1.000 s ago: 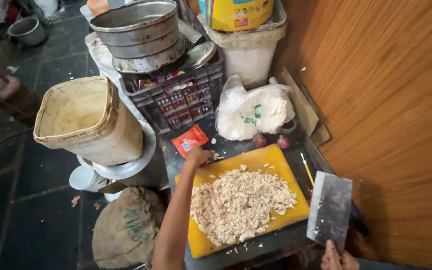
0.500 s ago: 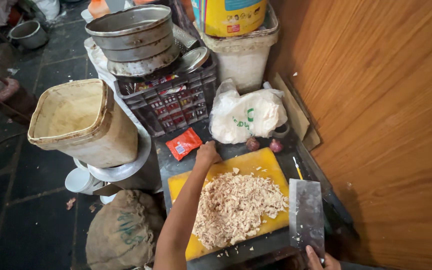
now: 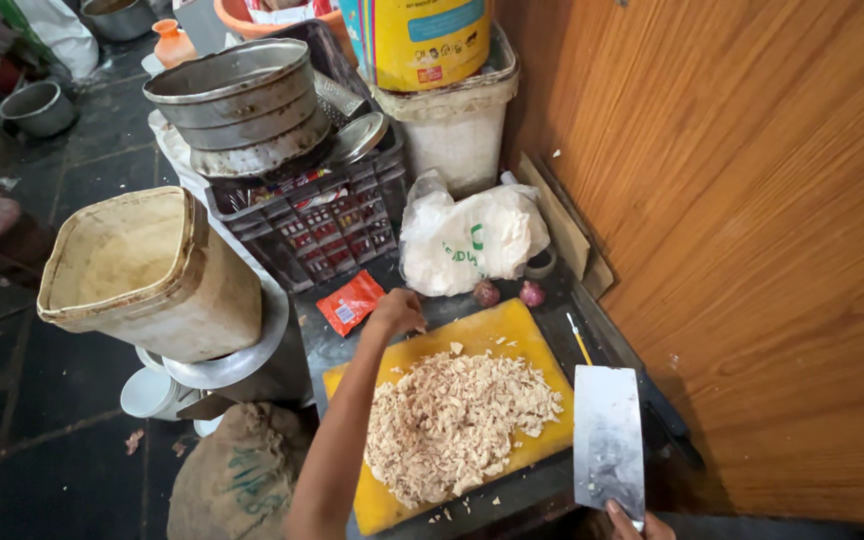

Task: The person chops food on a yellow cutting board using a cleaver and a knife.

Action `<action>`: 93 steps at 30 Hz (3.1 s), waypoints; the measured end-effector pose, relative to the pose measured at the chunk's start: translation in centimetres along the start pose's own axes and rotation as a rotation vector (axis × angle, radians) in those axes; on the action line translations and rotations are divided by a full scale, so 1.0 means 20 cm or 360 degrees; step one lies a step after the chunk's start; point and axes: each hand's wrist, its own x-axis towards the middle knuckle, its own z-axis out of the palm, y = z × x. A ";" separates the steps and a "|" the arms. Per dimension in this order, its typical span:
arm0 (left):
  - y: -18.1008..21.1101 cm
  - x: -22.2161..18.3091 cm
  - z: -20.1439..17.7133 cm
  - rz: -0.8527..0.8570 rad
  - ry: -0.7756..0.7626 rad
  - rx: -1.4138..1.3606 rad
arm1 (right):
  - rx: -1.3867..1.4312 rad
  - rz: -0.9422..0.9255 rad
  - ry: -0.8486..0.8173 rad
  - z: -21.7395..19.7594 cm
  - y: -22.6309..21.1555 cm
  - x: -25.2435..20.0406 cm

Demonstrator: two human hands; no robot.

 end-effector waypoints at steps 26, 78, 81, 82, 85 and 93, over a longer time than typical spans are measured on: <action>-0.04 -1.58 0.61 0.0215 0.1244 -0.0031 | -0.1588 -0.0422 -0.0498 0.37 -0.84 0.62; -0.31 -1.43 0.26 0.0026 0.1185 -0.1014 | -0.1697 -0.1334 -0.1827 0.53 -0.92 0.42; -0.25 -1.35 0.24 0.0255 0.1445 -0.0663 | -0.1779 -0.1470 -0.1767 0.64 -0.97 0.53; -0.24 -1.31 0.22 0.0226 0.1342 -0.0760 | -0.1834 -0.1504 -0.1728 0.67 -0.98 0.56; -0.24 -1.19 0.20 0.0374 0.1235 -0.0610 | -0.1827 -0.1599 -0.1690 0.70 -1.01 0.58; -0.22 -1.17 0.29 0.0521 0.1126 -0.0516 | -0.1668 -0.1533 -0.1824 0.37 -0.97 0.61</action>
